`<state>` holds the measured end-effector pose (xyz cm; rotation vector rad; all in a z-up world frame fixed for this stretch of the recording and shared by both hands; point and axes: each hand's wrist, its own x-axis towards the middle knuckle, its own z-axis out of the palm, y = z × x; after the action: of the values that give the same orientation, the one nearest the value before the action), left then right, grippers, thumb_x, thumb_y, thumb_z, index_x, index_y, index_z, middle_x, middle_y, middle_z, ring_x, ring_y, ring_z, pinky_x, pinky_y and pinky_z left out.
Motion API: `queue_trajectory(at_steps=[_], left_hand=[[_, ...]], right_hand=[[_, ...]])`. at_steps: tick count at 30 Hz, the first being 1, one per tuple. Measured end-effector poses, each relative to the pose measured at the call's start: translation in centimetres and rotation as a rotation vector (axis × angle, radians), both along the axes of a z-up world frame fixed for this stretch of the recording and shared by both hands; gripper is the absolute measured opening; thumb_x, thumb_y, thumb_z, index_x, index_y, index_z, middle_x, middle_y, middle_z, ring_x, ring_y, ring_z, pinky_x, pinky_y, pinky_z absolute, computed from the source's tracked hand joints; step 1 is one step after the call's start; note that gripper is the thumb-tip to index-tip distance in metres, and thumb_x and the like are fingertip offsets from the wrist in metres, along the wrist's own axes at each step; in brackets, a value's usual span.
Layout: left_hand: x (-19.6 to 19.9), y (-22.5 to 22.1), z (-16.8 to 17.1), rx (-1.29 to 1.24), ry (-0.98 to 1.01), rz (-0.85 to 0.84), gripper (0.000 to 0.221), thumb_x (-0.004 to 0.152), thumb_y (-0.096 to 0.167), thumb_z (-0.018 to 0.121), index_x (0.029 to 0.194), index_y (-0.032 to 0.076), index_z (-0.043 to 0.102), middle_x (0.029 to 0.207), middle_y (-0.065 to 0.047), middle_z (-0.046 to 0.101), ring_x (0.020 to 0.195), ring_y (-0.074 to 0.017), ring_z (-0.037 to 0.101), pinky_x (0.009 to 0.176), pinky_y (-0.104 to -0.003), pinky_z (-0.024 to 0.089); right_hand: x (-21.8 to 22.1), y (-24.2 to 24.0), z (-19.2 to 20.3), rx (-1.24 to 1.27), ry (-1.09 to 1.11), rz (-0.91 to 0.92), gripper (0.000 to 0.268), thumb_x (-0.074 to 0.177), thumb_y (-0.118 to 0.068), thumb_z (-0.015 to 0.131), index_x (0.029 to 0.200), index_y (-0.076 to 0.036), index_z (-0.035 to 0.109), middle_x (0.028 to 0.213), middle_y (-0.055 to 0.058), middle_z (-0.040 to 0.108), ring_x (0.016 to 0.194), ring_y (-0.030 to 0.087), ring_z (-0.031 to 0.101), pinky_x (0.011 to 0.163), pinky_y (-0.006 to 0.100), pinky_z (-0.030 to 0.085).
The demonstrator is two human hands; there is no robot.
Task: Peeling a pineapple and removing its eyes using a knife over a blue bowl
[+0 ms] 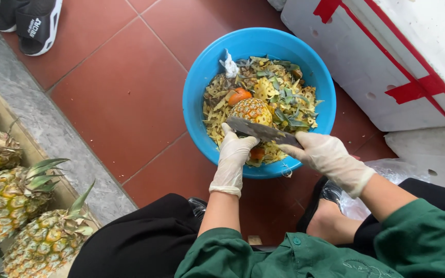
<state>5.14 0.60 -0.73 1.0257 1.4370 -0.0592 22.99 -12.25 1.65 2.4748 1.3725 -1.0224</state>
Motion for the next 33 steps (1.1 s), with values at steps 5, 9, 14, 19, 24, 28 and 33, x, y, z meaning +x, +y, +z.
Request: queue_trajectory(at_steps=[5, 9, 14, 19, 24, 28, 33], left_hand=[[0.0, 0.0, -2.6, 0.055, 0.028, -0.076, 0.112, 0.083, 0.030, 0.078, 0.168, 0.011, 0.008, 0.113, -0.022, 0.064, 0.097, -0.0334, 0.067, 0.083, -0.044, 0.057], [-0.9, -0.8, -4.5, 0.075, 0.034, -0.083, 0.115, 0.083, 0.033, 0.080, 0.170, 0.021, 0.006, 0.143, -0.030, 0.057, 0.132, -0.0439, 0.060, 0.106, -0.050, 0.056], [-1.3, 0.3, -0.3, 0.049, -0.028, 0.018, 0.107, 0.080, 0.025, 0.080, 0.168, 0.012, 0.021, 0.078, -0.015, 0.068, 0.057, -0.0220, 0.067, 0.055, -0.031, 0.052], [-1.0, 0.2, 0.7, 0.006, -0.073, 0.067, 0.100, 0.082, 0.022, 0.076, 0.166, 0.007, 0.024, 0.068, -0.012, 0.063, 0.053, -0.0176, 0.059, 0.051, -0.028, 0.042], [-1.2, 0.3, -3.1, 0.034, -0.019, 0.010, 0.111, 0.076, 0.028, 0.083, 0.168, 0.016, 0.022, 0.065, -0.014, 0.067, 0.048, -0.0215, 0.065, 0.048, -0.030, 0.048], [-1.5, 0.0, -5.6, 0.052, 0.005, -0.018, 0.113, 0.074, 0.030, 0.084, 0.168, 0.023, 0.023, 0.063, -0.012, 0.068, 0.048, -0.0221, 0.067, 0.048, -0.031, 0.051], [-2.1, 0.1, -1.9, 0.030, 0.023, -0.013, 0.108, 0.077, 0.025, 0.081, 0.169, 0.023, 0.024, 0.067, -0.012, 0.067, 0.051, -0.0216, 0.066, 0.053, -0.031, 0.050]], right_hand=[[0.0, 4.7, -1.5, -0.021, 0.051, -0.049, 0.069, 0.093, -0.084, 0.047, 0.087, -0.017, 0.062, 0.085, 0.010, 0.073, 0.093, 0.029, 0.076, 0.085, 0.041, 0.059], [3.5, 7.3, -7.4, 0.026, 0.263, -0.251, 0.082, 0.094, -0.089, 0.048, 0.086, -0.009, 0.067, 0.082, 0.018, 0.072, 0.088, 0.039, 0.075, 0.087, 0.051, 0.059], [2.0, 1.4, -5.3, -0.004, 0.342, -0.425, 0.062, 0.091, -0.073, 0.065, 0.082, -0.012, 0.072, 0.074, 0.013, 0.073, 0.068, 0.029, 0.068, 0.064, 0.039, 0.054], [0.7, -2.5, -3.9, 0.012, 0.174, -0.202, 0.060, 0.095, -0.072, 0.056, 0.095, -0.012, 0.064, 0.102, 0.020, 0.074, 0.109, 0.041, 0.070, 0.098, 0.051, 0.057], [-0.4, 1.6, -0.3, -0.055, 0.083, -0.153, 0.057, 0.098, -0.069, 0.054, 0.092, -0.013, 0.063, 0.095, 0.016, 0.076, 0.102, 0.032, 0.075, 0.091, 0.045, 0.059], [0.5, 5.4, -4.5, -0.059, 0.115, -0.166, 0.063, 0.095, -0.079, 0.051, 0.092, -0.017, 0.064, 0.096, 0.011, 0.077, 0.104, 0.028, 0.075, 0.089, 0.044, 0.060], [3.0, 6.5, -8.8, -0.032, 0.509, -0.541, 0.080, 0.093, -0.081, 0.054, 0.054, -0.011, 0.058, 0.047, 0.008, 0.050, 0.035, 0.020, 0.046, 0.036, 0.034, 0.036]])
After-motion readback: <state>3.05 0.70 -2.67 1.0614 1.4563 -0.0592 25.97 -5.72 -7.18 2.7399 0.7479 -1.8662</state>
